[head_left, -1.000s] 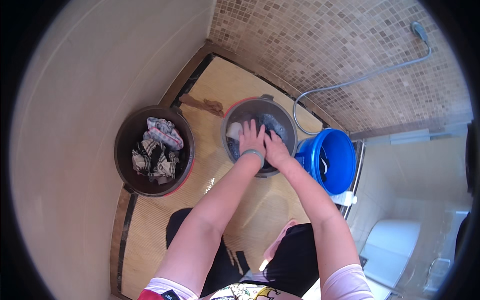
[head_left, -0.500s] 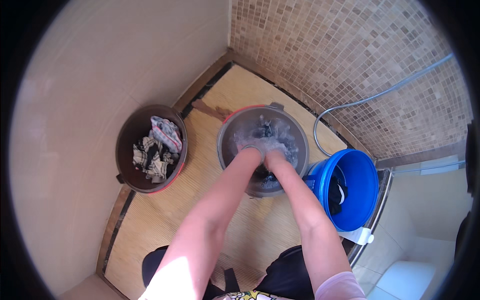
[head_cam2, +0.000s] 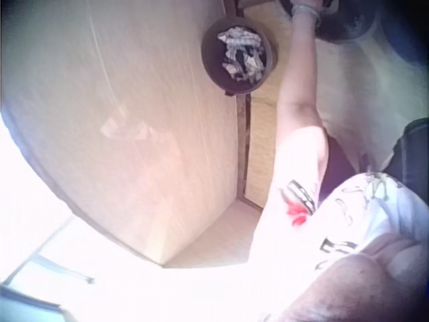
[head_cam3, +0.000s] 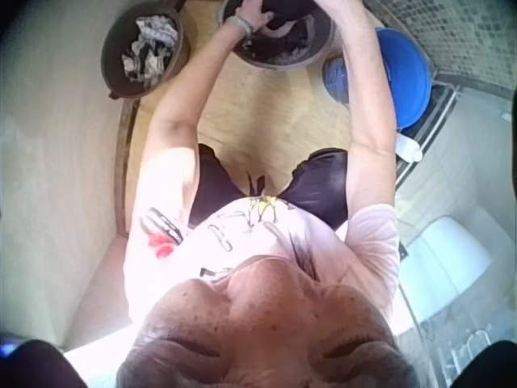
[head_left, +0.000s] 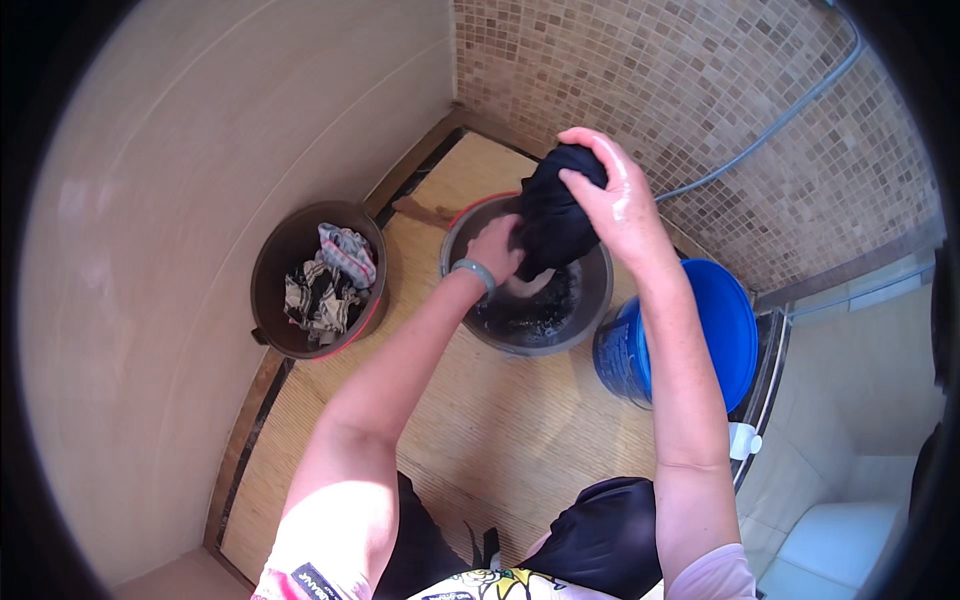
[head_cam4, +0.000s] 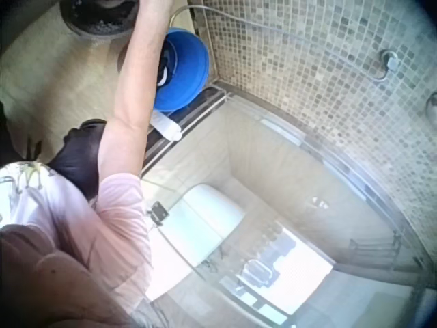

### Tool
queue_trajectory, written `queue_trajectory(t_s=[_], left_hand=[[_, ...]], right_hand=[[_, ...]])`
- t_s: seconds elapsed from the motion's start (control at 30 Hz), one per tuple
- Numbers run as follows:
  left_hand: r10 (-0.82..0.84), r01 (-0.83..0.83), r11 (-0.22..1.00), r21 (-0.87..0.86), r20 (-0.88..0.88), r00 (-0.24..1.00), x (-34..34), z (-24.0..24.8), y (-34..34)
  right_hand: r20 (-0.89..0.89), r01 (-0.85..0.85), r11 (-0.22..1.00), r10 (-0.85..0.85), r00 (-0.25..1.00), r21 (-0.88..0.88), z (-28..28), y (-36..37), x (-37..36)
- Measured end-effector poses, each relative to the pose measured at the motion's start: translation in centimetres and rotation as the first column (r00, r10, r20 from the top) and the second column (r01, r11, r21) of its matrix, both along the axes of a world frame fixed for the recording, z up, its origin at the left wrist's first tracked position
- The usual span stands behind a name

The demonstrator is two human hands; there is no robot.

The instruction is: The person washes clothes by hand in a bucket of water, repeatedly submerging, agitating, and wringing garments. They transfer some items between buckets and continue scrubbing and rinsing throughout the clip.

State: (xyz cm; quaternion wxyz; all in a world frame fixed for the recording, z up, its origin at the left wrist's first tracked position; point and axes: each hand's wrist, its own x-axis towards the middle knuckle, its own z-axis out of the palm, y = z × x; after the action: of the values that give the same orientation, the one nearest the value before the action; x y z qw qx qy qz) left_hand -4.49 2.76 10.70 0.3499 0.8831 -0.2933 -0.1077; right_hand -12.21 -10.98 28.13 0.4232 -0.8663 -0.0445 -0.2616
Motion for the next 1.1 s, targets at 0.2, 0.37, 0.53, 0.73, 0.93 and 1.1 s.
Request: queue_trajectory(t_s=[0.2,0.37,0.53,0.73,0.93,1.1], left_hand=[[0.111,-0.093,0.989,0.114,-0.16,0.981,0.8,1.5,-0.5],[-0.161,0.168,0.948,0.27,-0.047,0.986,-1.2,2.2,-0.1],[-0.086,0.086,0.996,-0.006,0.065,0.994,-1.0,2.8,0.2],[-0.005,0.087,0.856,-0.509,0.16,0.987,-1.3,10.1,-2.6],[0.194,-0.151,0.687,-0.71,-0.021,0.981,-2.3,12.4,-3.7],[0.231,-0.062,0.85,-0.523,0.263,0.937,-3.9,10.4,-4.5]], right_hand=[[-0.149,0.011,0.995,-0.026,0.988,-0.102,-10.0,-3.2,1.9],[-0.612,0.012,0.948,-0.215,0.761,-0.318,-18.3,-1.1,-0.2],[-0.352,0.073,0.997,-0.073,0.933,-0.014,-8.6,1.2,1.2],[-0.082,-0.039,0.974,0.058,0.995,0.225,-1.0,-0.3,0.2],[0.007,0.021,0.934,-0.025,1.0,0.356,-2.5,0.0,0.8],[0.063,-0.029,0.828,-0.007,0.998,0.56,-5.0,1.1,1.7]])
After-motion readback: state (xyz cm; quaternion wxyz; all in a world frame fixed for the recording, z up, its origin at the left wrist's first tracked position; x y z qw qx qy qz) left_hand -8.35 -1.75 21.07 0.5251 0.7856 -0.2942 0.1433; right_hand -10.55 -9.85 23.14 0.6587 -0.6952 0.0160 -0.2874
